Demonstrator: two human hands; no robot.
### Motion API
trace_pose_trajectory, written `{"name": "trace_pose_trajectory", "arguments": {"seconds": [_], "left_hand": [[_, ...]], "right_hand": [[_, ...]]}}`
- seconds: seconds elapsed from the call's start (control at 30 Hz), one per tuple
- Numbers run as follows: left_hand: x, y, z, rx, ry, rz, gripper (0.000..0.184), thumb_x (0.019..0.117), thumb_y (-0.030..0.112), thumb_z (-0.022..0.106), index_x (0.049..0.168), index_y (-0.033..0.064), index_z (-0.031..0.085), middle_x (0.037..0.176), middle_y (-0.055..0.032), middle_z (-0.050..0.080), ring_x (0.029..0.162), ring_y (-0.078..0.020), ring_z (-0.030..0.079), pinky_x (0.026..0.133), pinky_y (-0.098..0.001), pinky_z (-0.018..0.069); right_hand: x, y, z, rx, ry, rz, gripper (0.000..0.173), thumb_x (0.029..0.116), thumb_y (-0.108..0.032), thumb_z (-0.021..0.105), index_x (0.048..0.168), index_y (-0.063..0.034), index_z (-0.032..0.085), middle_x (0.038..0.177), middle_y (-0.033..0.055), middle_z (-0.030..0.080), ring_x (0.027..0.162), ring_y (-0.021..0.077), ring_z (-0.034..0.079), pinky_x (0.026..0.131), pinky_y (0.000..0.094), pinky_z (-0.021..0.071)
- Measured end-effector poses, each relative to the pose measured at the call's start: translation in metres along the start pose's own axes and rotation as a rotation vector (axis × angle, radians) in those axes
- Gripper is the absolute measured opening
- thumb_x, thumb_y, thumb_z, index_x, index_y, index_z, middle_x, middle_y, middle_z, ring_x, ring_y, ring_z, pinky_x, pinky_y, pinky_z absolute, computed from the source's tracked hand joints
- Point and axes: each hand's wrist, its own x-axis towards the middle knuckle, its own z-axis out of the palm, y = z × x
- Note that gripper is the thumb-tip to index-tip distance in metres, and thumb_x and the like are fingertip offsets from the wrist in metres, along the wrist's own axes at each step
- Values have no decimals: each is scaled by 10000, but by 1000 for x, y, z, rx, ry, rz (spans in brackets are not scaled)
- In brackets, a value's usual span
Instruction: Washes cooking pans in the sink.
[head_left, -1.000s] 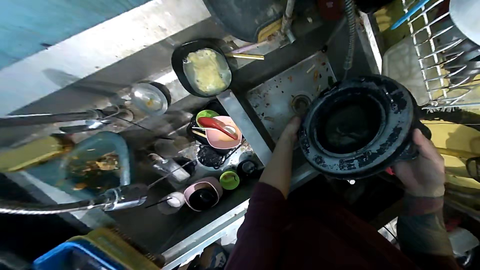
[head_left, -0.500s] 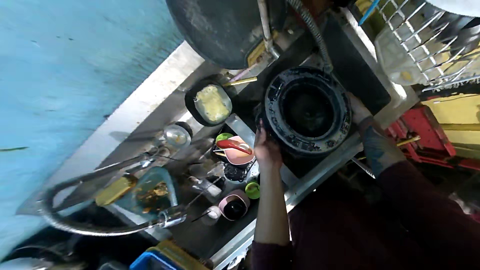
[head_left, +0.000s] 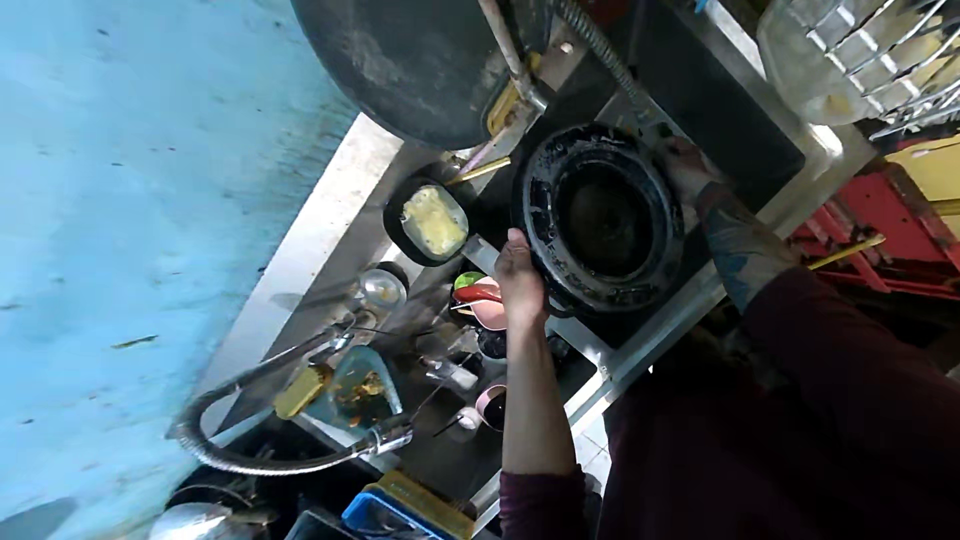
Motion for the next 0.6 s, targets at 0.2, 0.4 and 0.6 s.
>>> {"name": "trace_pose_trajectory", "arguments": {"seconds": [0.2, 0.4, 0.6], "left_hand": [[9, -47, 39, 4, 43, 184, 432, 1125, 367, 337, 1104, 56, 636, 946, -43, 691, 905, -132, 693, 864, -389, 604], [5, -46, 66, 11, 38, 137, 495, 1115, 447, 308, 1176, 87, 642, 1023, -49, 713, 962, -140, 703, 886, -407, 605], [-22, -21, 68, 73, 43, 130, 514, 1092, 538, 291, 1192, 172, 637, 1054, 17, 698, 963, -79, 684, 866, -367, 598]], "right_hand": [[-19, -25, -1, -66, 197, -329, 402, 1046, -219, 551, 1417, -70, 508, 1343, 143, 614, 1192, 212, 636, 1001, 394, 556], [-107, -19, 64, -256, -308, -666, 410, 1083, -262, 517, 1457, -109, 590, 1534, 18, 542, 1435, 116, 476, 1211, 356, 405], [-59, 7, 27, -573, -159, -813, 440, 1003, 33, 495, 1338, -168, 697, 1445, 32, 621, 1370, 235, 549, 1173, 445, 428]]}}
